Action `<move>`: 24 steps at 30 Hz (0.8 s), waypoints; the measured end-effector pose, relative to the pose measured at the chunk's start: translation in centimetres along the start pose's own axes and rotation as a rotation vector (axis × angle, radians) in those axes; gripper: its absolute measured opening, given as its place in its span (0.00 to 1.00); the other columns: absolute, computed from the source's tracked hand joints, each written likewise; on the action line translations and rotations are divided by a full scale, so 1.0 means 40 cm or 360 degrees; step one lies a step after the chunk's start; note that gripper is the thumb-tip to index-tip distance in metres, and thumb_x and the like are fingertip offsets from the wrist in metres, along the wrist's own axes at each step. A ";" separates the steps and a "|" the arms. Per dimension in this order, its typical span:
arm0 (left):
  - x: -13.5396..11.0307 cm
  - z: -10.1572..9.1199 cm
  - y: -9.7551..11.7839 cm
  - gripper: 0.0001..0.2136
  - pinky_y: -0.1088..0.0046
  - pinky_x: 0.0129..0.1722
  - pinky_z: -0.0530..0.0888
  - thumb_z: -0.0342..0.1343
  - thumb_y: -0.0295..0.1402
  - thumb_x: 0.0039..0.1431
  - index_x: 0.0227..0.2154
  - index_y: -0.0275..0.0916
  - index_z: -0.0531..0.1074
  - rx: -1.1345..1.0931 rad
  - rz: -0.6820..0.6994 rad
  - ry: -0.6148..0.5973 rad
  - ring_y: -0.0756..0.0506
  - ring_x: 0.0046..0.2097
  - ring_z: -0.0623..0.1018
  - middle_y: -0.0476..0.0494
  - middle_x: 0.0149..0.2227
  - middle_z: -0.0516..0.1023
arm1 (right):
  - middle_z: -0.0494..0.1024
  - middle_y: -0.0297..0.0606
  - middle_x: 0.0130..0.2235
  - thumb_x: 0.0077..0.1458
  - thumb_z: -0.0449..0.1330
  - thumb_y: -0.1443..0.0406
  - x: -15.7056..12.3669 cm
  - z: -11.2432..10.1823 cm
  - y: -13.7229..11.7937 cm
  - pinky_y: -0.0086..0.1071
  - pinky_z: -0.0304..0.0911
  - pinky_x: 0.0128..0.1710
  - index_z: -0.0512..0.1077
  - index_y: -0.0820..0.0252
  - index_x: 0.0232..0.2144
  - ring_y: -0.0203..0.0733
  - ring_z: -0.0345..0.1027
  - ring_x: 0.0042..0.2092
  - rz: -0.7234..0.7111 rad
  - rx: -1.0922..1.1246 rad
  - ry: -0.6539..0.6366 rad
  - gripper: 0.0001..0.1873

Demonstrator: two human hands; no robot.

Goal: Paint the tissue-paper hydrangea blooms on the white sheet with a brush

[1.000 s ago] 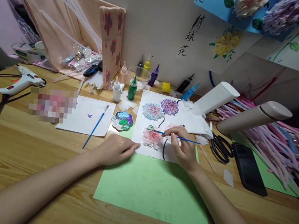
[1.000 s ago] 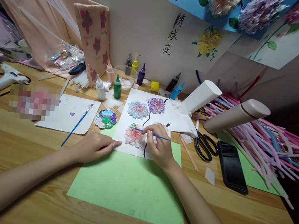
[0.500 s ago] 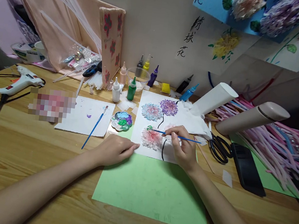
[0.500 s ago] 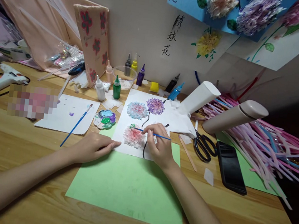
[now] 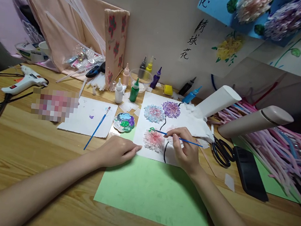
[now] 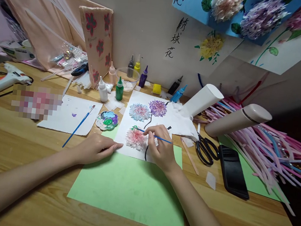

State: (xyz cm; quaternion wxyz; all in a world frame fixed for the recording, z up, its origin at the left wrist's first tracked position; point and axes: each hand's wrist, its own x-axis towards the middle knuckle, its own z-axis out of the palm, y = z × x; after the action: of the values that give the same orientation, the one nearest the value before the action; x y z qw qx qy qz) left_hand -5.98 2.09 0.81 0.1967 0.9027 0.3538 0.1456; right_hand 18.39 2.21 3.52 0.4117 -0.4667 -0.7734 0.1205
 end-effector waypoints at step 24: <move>0.001 0.003 0.003 0.19 0.73 0.27 0.56 0.41 0.35 0.67 0.22 0.37 0.68 -0.0003 0.0022 0.0037 0.51 0.25 0.71 0.48 0.24 0.75 | 0.73 0.36 0.31 0.62 0.47 0.63 -0.007 0.007 -0.004 0.37 0.60 0.38 0.69 0.57 0.31 0.41 0.68 0.35 0.0265 0.0181 0.0052 0.12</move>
State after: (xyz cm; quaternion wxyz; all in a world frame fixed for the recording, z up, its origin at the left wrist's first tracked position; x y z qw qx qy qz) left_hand -5.84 2.02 0.76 0.1924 0.9033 0.3496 0.1578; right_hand 18.14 1.94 3.29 0.4386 -0.5071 -0.7170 0.1906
